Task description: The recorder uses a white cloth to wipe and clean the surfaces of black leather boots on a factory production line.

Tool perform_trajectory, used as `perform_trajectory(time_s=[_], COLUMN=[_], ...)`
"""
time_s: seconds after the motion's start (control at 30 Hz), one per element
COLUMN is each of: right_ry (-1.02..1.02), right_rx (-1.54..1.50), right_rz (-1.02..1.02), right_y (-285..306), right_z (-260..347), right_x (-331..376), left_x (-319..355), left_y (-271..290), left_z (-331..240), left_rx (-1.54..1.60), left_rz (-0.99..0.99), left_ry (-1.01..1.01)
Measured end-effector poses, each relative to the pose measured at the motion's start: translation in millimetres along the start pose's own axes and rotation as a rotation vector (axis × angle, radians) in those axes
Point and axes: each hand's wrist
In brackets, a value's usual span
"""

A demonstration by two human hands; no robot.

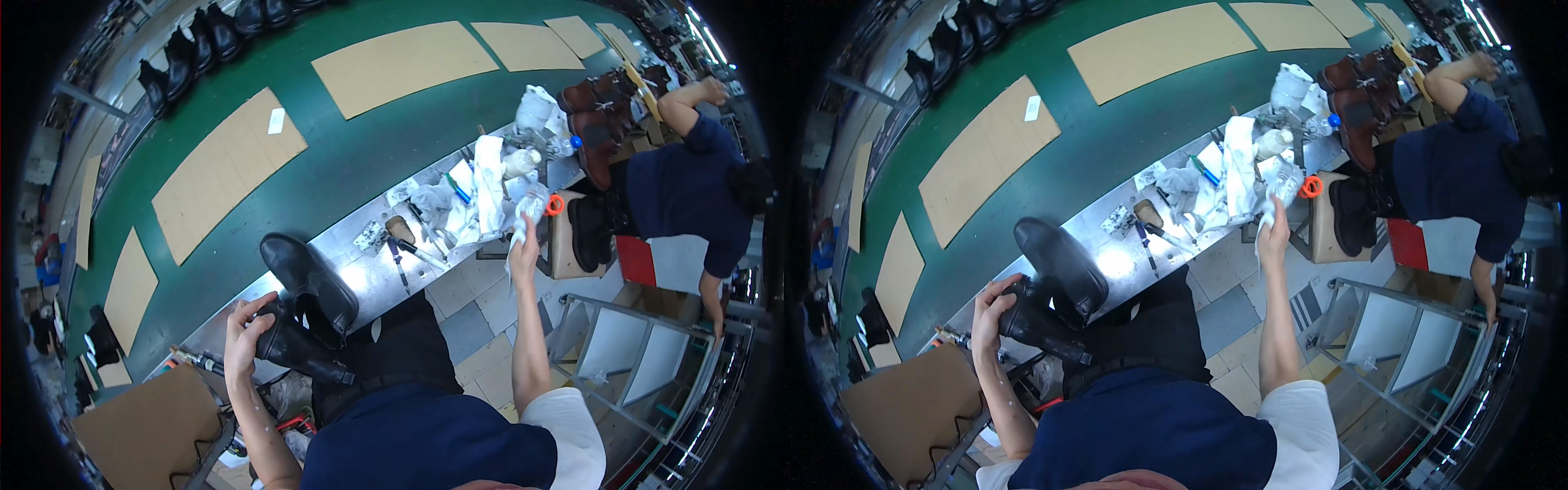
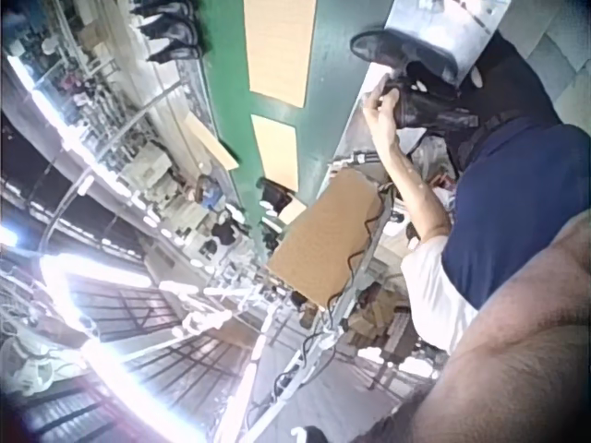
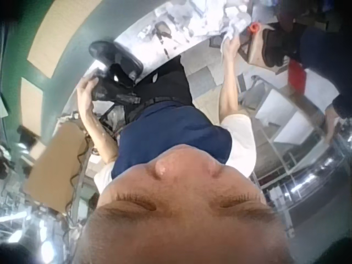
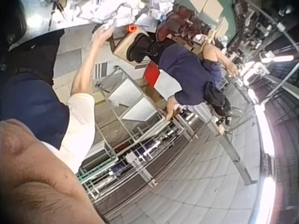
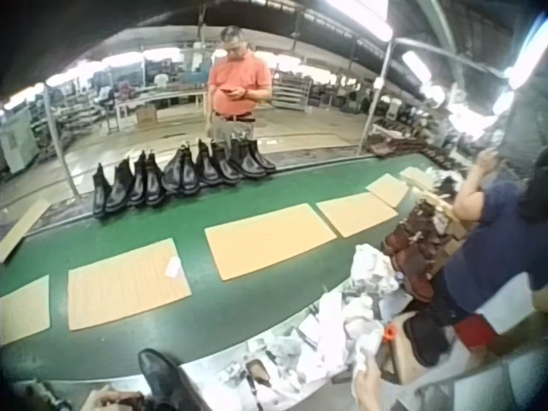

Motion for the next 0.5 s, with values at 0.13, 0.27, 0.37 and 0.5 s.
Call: perform_trajectory(time_s=[0.13, 0.27, 0.37, 0.5], right_ry=[-0.075, -0.511, -0.804, -0.417], right_rx=[-0.043, -0.198, -0.23, -0.406], right_rz=[0.007, 0.007, 0.059, 0.582], right_y=[7.2, 27.6, 53.4, 32.5], right_z=[25.4, -27.9, -58.6, 155.1], right_x=[-22.7, -104.1, -128.0, -75.2], left_x=[3.0, -5.6, -2.6, 4.7], left_y=[4.5, 5.2, 6.8, 10.4], left_z=[11.9, 12.1, 6.9, 20.4], left_rx=[-0.038, -0.065, -0.047, -0.08], left_rz=[-0.012, 0.019, 0.01, -0.063], left_ry=[-0.013, -0.06, 0.006, -0.004])
Point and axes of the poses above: each hand's wrist, its own x-axis away from the middle knuckle, its own y-axis out of the back of the hand, z = x × y, and after that the axes turned 2 degrees about x, right-handed
